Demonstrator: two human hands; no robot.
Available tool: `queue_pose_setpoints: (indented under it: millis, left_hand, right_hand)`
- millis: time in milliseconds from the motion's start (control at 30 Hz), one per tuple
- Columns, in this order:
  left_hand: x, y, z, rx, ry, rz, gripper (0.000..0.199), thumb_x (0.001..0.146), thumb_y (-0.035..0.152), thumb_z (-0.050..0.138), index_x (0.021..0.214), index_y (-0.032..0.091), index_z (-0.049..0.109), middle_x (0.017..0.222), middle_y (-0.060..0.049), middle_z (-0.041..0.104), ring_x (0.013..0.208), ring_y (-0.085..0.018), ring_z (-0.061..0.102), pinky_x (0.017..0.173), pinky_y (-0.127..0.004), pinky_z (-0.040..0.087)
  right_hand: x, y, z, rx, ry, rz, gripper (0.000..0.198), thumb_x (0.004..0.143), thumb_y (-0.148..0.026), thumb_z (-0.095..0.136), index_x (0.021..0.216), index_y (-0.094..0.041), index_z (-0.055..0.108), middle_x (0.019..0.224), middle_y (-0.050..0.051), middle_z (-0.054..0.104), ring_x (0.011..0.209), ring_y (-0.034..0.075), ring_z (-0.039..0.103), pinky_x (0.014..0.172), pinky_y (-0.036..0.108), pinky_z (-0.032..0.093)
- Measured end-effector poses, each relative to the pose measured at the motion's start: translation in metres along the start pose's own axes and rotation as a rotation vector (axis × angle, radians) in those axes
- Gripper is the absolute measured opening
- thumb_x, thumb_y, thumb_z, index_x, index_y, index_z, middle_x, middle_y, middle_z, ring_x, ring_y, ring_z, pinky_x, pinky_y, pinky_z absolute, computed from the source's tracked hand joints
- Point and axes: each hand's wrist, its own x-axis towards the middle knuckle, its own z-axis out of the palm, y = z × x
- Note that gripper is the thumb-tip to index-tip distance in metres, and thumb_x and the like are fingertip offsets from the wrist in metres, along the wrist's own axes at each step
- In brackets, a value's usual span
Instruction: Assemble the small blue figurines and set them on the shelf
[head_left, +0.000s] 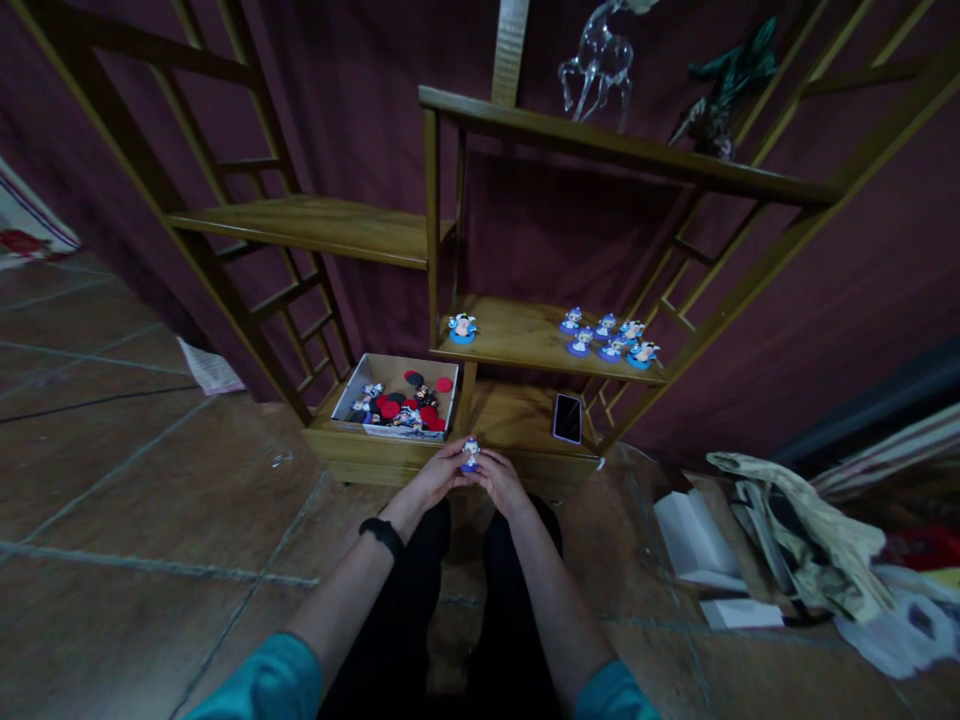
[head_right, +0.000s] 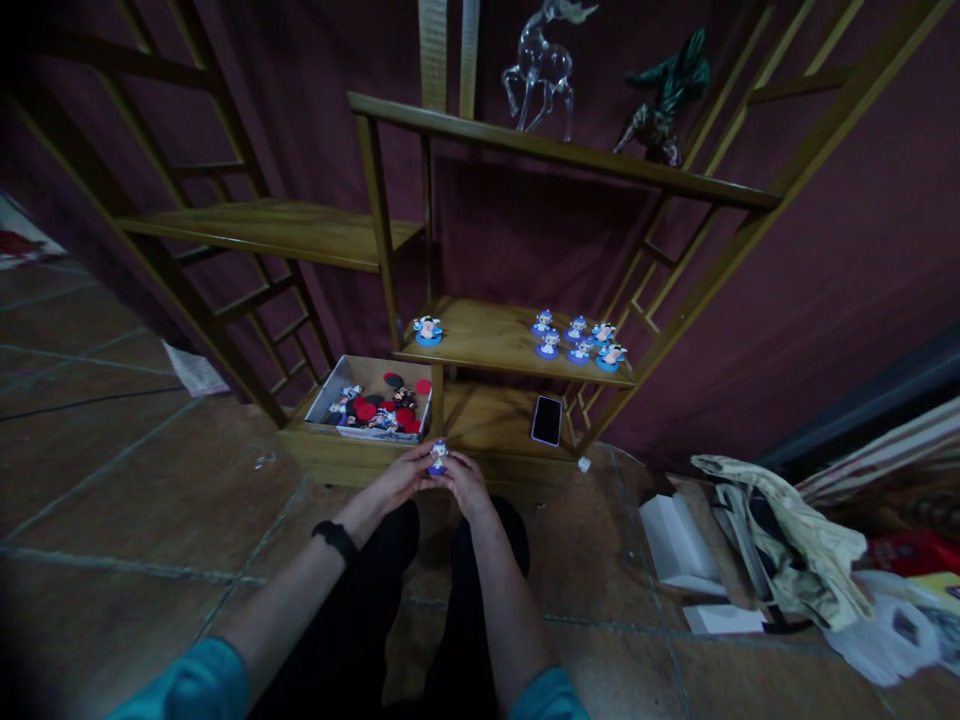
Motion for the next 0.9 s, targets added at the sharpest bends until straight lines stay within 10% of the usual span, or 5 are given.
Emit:
queue_pose_setpoints:
  millis: [900]
  left_hand:
    - [0.015, -0.003, -0.002, -0.013, 0.235, -0.028, 0.011, 0.07, 0.003, 0.065, 0.077, 0.009, 0.061, 0.069, -0.008, 0.068, 0.062, -0.015, 0.067, 0.066, -0.029, 0.057]
  right_hand:
    - [0.007, 0.001, -0.014, 0.008, 0.19, -0.173, 0.024, 0.059, -0.033, 0.075, 0.078, -0.021, 0.064, 0.082, 0.0, 0.069, 0.076, 0.013, 0.063, 0.071, 0.026, 0.049]
